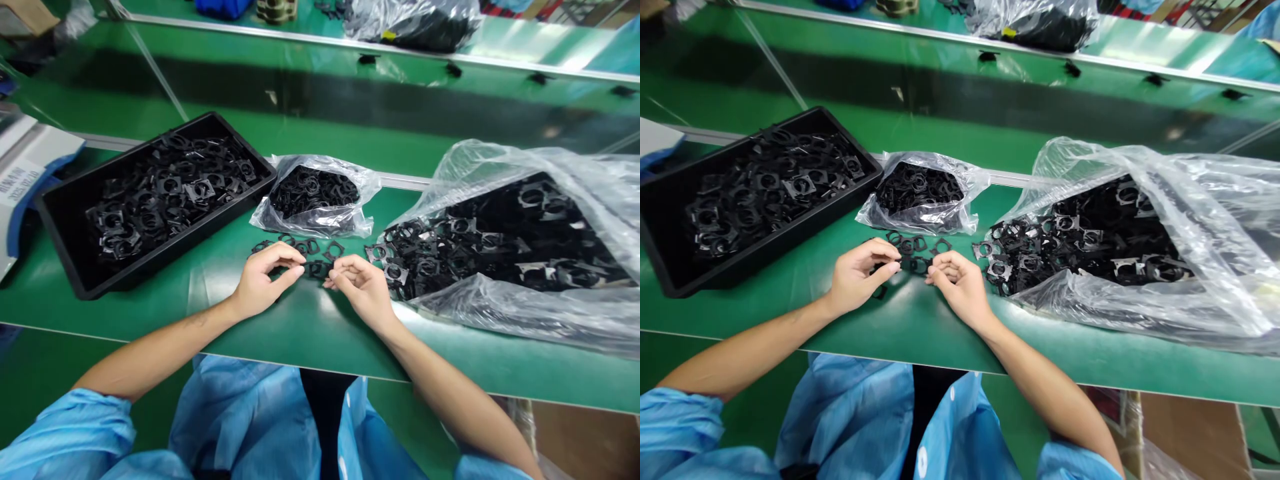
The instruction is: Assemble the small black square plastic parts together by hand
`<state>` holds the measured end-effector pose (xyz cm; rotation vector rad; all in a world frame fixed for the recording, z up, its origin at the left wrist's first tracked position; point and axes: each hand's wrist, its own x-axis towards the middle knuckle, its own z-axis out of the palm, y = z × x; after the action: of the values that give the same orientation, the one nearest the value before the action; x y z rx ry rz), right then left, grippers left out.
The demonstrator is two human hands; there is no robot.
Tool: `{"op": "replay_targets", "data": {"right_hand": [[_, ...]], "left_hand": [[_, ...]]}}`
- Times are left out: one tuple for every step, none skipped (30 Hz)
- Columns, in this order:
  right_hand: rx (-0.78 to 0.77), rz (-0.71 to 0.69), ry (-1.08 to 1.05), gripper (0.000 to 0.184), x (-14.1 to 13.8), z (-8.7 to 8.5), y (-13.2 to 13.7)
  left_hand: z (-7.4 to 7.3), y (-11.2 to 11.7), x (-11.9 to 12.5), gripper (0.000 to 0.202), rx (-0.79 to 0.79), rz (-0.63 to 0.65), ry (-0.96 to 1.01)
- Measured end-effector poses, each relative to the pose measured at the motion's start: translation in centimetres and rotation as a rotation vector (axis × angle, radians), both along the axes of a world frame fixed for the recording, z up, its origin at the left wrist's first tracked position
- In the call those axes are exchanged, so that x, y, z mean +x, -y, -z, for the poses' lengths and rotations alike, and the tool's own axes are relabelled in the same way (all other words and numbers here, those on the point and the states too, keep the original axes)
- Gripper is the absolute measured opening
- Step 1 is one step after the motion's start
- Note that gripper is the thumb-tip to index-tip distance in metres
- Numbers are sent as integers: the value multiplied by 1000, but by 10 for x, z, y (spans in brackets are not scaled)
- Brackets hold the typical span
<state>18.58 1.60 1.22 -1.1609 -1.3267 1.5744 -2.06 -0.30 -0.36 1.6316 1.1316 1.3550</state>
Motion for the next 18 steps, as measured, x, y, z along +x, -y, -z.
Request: {"op": "replay_targets", "data": {"right_hand": [[13,-4,7,42,0,0,1],[25,-11,15,41,0,0,2],[35,-21,24,40,0,0,3],[44,-27,33,40,0,-1,4],[53,-32,40,40,0,-2,5],[62,-35,46,39,-1,-2,6],[71,-36,53,39,-1,-3,6],[81,-37,60,39,-1,-3,7],[92,-35,68,39,-1,-4,7],[105,-32,78,39,0,-4,8],[119,-31,88,38,0,-4,8],[133,-32,96,37,0,-4,8],[144,-33,103,36,0,-4,8],[152,-37,108,36,0,-4,9],[158,-40,113,35,0,-4,9],[161,-43,117,35,0,-4,9],[162,-45,119,35,0,-4,8],[162,-48,121,35,0,-4,8]], "left_hand": [[-1,1,0,13,18,10,-24],[-2,2,1,12,35,20,-53],[-2,3,1,10,56,26,-87],[-3,3,1,9,81,27,-123],[-3,3,1,7,108,24,-159],[-4,3,1,7,134,18,-191],[-4,2,1,7,155,8,-217],[-5,1,1,7,167,-5,-235],[-5,1,1,8,173,-19,-247],[-6,0,0,8,175,-33,-255],[-6,0,0,8,175,-48,-259],[-6,0,0,8,173,-59,-260],[-6,0,0,7,170,-67,-260],[-6,0,0,7,169,-72,-258],[-5,0,0,7,168,-74,-256],[-5,1,1,6,168,-74,-254],[-5,1,1,6,171,-74,-252],[-5,1,1,5,176,-72,-251]]}}
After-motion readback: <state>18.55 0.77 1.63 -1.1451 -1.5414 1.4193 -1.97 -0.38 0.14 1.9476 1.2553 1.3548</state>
